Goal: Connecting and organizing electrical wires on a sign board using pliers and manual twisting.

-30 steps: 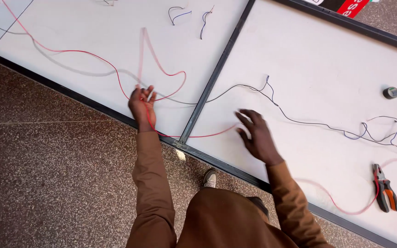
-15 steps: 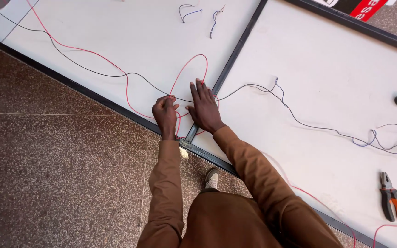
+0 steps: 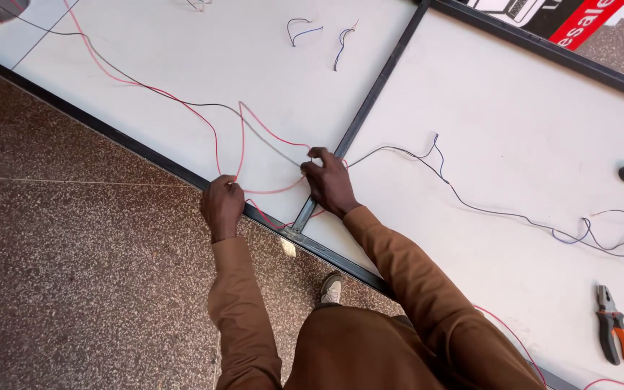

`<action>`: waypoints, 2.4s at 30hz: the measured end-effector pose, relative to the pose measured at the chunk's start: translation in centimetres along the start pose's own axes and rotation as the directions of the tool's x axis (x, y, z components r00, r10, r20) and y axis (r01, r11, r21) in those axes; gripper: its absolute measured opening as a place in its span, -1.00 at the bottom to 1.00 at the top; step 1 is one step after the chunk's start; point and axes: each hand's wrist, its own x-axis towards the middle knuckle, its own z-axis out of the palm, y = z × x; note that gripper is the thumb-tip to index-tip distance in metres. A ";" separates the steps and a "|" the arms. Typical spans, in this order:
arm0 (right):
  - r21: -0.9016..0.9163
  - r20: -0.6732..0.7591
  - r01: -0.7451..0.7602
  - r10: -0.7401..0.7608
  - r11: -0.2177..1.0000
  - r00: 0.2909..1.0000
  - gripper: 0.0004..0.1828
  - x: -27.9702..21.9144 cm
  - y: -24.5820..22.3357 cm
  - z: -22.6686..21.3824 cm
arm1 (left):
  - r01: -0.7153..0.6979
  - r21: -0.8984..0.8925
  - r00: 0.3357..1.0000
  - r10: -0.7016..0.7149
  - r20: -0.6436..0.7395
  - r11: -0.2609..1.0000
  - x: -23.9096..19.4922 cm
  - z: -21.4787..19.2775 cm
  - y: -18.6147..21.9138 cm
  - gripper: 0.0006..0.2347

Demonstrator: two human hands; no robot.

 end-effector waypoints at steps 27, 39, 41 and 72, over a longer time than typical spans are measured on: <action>-0.191 0.272 0.021 0.033 0.981 0.962 -0.52 2.4 -0.4 1.4 | -0.437 -0.283 0.899 0.406 -0.161 0.854 8.3 5.9 1.6 -0.66; 0.000 0.160 -0.076 0.075 0.997 0.984 -0.79 3.0 0.9 2.5 | 0.037 -0.945 0.925 0.347 0.156 0.326 5.3 13.3 6.3 -0.52; 0.009 0.162 -0.097 0.094 0.995 0.982 -0.77 3.0 0.4 2.0 | -0.085 -0.776 0.853 0.449 0.268 0.625 2.6 10.1 6.9 -0.45; 0.003 -0.110 -0.038 0.038 0.999 0.993 -0.45 -2.6 3.9 -4.6 | -0.632 -0.480 0.701 0.185 -0.689 0.608 1.9 2.3 13.3 -0.85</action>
